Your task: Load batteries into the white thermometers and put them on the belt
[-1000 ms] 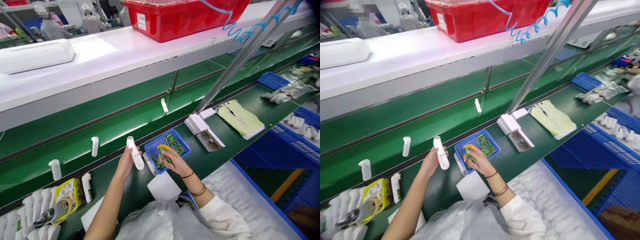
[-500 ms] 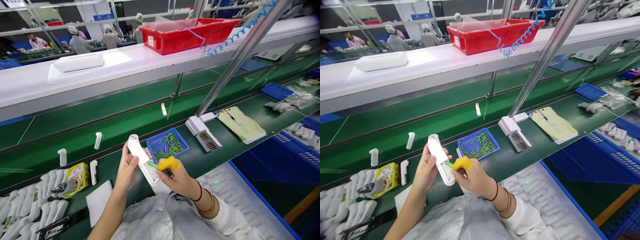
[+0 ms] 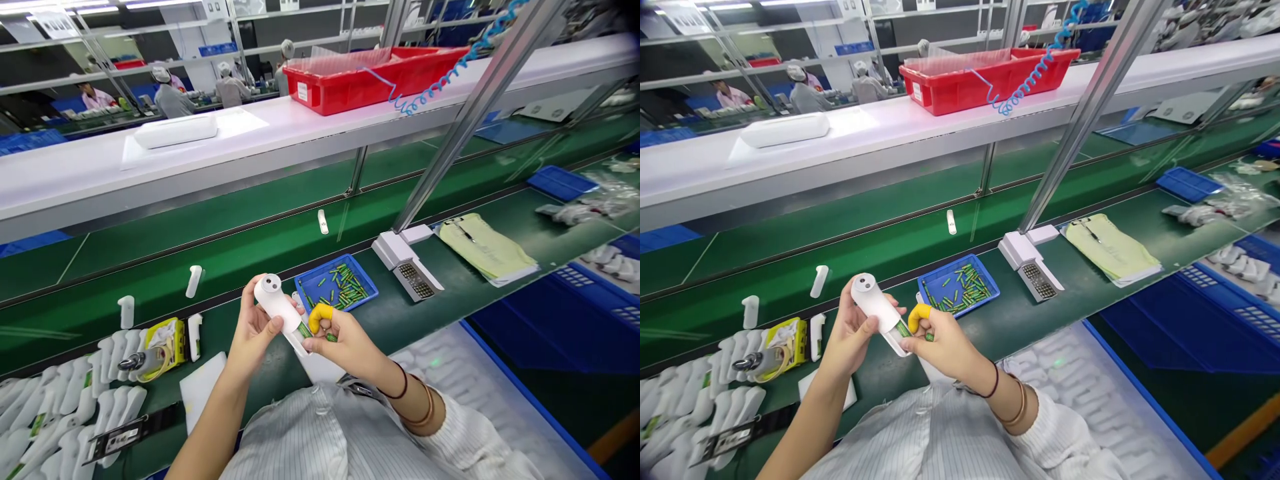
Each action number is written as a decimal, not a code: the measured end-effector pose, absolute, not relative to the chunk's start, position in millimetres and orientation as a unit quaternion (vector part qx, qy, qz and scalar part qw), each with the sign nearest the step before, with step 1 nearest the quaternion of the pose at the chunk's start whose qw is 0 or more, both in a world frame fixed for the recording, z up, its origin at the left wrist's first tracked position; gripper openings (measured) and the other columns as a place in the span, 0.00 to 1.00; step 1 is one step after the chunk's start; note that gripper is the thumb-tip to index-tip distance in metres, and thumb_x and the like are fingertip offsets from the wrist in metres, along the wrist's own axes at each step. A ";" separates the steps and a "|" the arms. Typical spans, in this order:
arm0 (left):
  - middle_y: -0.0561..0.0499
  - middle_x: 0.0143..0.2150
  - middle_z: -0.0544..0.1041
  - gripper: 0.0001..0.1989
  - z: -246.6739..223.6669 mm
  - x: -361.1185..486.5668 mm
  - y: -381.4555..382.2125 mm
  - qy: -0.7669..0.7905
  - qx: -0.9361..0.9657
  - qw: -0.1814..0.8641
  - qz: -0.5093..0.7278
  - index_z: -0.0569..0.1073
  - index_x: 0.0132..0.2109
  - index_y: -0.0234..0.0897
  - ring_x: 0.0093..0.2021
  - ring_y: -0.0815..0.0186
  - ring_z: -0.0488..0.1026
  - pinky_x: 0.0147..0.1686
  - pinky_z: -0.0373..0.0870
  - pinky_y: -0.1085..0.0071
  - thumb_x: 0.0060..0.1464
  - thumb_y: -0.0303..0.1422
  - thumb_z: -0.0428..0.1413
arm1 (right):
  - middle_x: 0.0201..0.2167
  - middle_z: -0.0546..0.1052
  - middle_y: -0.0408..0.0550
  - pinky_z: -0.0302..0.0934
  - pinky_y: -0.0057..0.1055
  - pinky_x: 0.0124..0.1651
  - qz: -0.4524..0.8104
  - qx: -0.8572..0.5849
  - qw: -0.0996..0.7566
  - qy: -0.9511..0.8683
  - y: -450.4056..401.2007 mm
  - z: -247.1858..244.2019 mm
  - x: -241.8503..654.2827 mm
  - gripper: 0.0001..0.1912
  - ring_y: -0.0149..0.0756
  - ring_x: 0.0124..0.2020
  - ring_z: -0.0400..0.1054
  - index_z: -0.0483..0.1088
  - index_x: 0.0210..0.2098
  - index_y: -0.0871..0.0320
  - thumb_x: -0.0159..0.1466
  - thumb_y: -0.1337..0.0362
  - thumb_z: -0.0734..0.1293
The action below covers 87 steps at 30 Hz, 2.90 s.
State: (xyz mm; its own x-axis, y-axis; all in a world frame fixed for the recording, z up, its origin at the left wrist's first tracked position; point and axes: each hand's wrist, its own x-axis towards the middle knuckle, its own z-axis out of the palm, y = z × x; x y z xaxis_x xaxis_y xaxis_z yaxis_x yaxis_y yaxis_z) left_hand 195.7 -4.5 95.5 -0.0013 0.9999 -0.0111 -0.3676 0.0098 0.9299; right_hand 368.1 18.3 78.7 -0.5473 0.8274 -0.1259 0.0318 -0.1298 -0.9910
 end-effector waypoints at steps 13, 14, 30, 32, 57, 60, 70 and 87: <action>0.47 0.42 0.76 0.36 85.7 191.0 -5.4 0.473 0.331 0.535 0.617 0.52 0.58 0.50 0.44 0.54 0.76 0.34 0.75 0.67 0.48 0.40 0.63 | 0.47 0.73 0.50 0.61 0.34 0.47 0.656 -0.294 0.340 -0.606 34.8 90.0 388.8 0.12 0.35 0.46 0.67 0.65 0.47 0.55 0.66 0.62 0.59; 0.47 0.42 0.76 0.36 85.0 189.7 -5.2 0.475 0.329 0.533 0.618 0.51 0.59 0.50 0.44 0.54 0.76 0.34 0.75 0.66 0.48 0.40 0.62 | 0.48 0.73 0.50 0.61 0.34 0.48 0.671 -0.282 0.348 -0.590 35.6 91.2 389.7 0.13 0.35 0.47 0.67 0.64 0.49 0.54 0.64 0.62 0.62; 0.49 0.41 0.76 0.36 73.8 194.7 1.2 0.460 0.319 0.559 0.612 0.50 0.57 0.49 0.40 0.60 0.77 0.37 0.74 0.66 0.47 0.40 0.63 | 0.30 0.68 0.42 0.60 0.28 0.35 0.574 -0.352 0.364 -0.643 35.1 84.1 365.5 0.08 0.29 0.31 0.63 0.67 0.41 0.58 0.62 0.64 0.64; 0.48 0.40 0.77 0.38 73.1 198.4 2.0 0.458 0.319 0.561 0.611 0.50 0.57 0.48 0.38 0.61 0.77 0.34 0.73 0.69 0.46 0.41 0.64 | 0.27 0.66 0.40 0.59 0.27 0.32 0.536 -0.361 0.360 -0.673 34.1 82.6 362.1 0.07 0.28 0.27 0.61 0.67 0.40 0.58 0.61 0.65 0.65; 0.45 0.38 0.77 0.23 57.7 188.4 23.5 0.471 0.356 0.536 0.604 0.76 0.44 0.35 0.37 0.61 0.73 0.34 0.70 0.70 0.43 0.44 0.64 | 0.27 0.75 0.48 0.59 0.21 0.15 0.801 -0.254 0.384 -0.384 27.2 50.8 340.4 0.21 0.28 0.19 0.67 0.66 0.44 0.62 0.62 0.51 0.66; 0.47 0.33 0.75 0.24 46.9 183.8 31.4 0.414 0.335 0.584 0.612 0.77 0.36 0.34 0.35 0.62 0.72 0.38 0.71 0.68 0.35 0.47 0.67 | 0.29 0.75 0.49 0.59 0.21 0.15 0.837 -0.227 0.351 -0.354 26.6 39.1 333.4 0.22 0.29 0.20 0.69 0.64 0.43 0.62 0.62 0.48 0.64; 0.44 0.36 0.76 0.28 -55.0 117.9 102.1 0.659 0.240 0.566 0.434 0.73 0.48 0.31 0.32 0.61 0.75 0.37 0.73 0.63 0.50 0.51 0.52 | 0.39 0.75 0.56 0.62 0.33 0.46 0.454 -0.574 0.089 -0.676 84.6 -59.4 346.2 0.13 0.37 0.41 0.70 0.69 0.44 0.66 0.68 0.69 0.54; 0.38 0.70 0.40 0.30 -160.0 76.6 278.0 0.792 0.493 0.250 0.259 0.51 0.66 0.32 0.69 0.51 0.33 0.64 0.35 0.53 0.57 0.25 0.46 | 0.49 0.72 0.64 0.68 0.35 0.42 0.306 -0.598 -0.159 -0.724 141.6 -118.9 320.3 0.25 0.43 0.41 0.74 0.64 0.55 0.64 0.63 0.82 0.49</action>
State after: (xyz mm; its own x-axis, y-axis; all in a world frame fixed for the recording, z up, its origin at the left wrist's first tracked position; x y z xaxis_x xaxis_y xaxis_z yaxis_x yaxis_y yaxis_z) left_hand 76.6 278.0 -160.0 -0.3882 0.9108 -0.1402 0.6515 0.3788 0.6572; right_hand 320.3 141.6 -118.9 -0.2343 0.7679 -0.5962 0.9627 0.0977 -0.2524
